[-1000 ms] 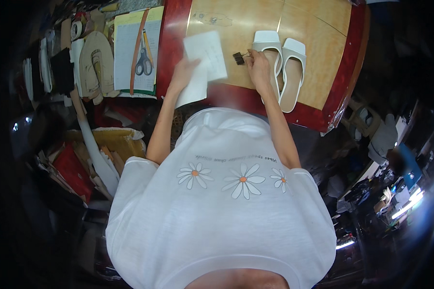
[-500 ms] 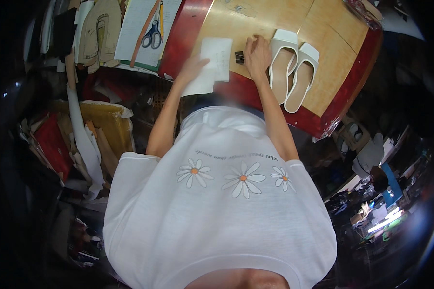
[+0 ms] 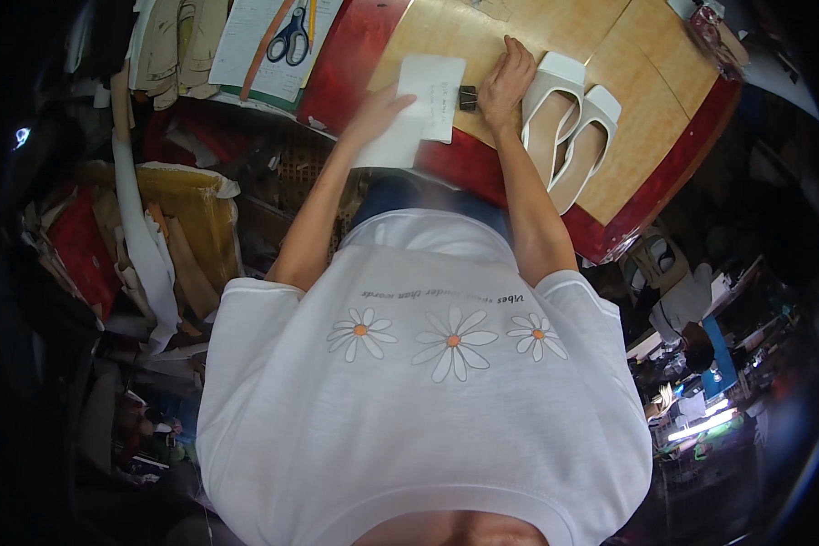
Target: The person places a pair of black flip-flops into a clear plastic bag, seals it, and writes on a piece of paper. They then move to a second table and place a pair of white flats into a plastic bag.
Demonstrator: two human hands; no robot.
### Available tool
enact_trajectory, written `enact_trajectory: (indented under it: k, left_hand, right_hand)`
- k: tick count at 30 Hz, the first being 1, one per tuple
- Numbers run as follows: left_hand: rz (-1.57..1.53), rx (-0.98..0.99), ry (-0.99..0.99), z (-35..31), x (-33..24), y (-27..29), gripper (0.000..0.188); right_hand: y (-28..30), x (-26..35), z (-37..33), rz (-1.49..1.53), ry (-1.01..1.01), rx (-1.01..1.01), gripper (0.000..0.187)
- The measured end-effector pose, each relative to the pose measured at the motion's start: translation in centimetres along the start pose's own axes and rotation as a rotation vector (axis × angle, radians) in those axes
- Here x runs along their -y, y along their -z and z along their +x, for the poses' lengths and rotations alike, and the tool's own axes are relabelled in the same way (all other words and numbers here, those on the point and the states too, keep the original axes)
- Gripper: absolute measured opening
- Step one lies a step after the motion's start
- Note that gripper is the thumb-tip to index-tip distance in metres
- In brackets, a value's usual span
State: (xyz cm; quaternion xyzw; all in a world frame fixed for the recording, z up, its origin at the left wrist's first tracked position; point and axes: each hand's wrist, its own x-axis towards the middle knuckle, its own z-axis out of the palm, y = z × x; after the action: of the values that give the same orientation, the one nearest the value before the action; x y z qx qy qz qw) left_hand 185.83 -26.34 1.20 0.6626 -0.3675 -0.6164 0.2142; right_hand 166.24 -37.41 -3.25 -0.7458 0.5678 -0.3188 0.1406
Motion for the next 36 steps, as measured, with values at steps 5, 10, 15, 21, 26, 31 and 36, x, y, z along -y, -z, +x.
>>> enact_trajectory:
  k: [5, 10, 15, 21, 26, 31, 36]
  left_hand:
    - [-0.020, -0.008, 0.002, 0.0, -0.2, -0.3, 0.038]
    - [-0.116, -0.020, 0.018, 0.3, 0.8, -0.8, 0.038]
    - [-0.149, -0.002, -0.088, 2.3, 2.7, -2.8, 0.040]
    - [-0.055, -0.020, -0.141, 4.2, 2.9, -3.2, 0.041]
    - [-0.400, 0.099, -0.091, 6.5, -4.2, -3.8, 0.040]
    - [-0.237, 0.108, -0.201, 15.2, -13.8, -7.0, 0.043]
    - [0.060, 0.082, -0.484, 28.1, -22.3, -10.8, 0.051]
  right_hand:
    - [0.0, -0.3, -0.2, 0.044, -0.027, 0.026, 0.054]
    - [0.1, -0.2, -0.2, 0.041, -0.012, 0.001, 0.039]
    - [0.5, 0.2, 0.0, 0.069, -0.025, -0.007, 0.033]
    - [2.2, 2.6, 0.8, 0.180, -0.269, 0.136, 0.036]
    - [9.4, 3.1, -0.4, 0.522, -0.592, -0.116, 0.040]
    - [17.1, -0.4, -4.1, 0.450, -0.748, -0.261, 0.035]
    - [20.2, -4.0, -9.3, 0.136, -1.071, -0.374, 0.028]
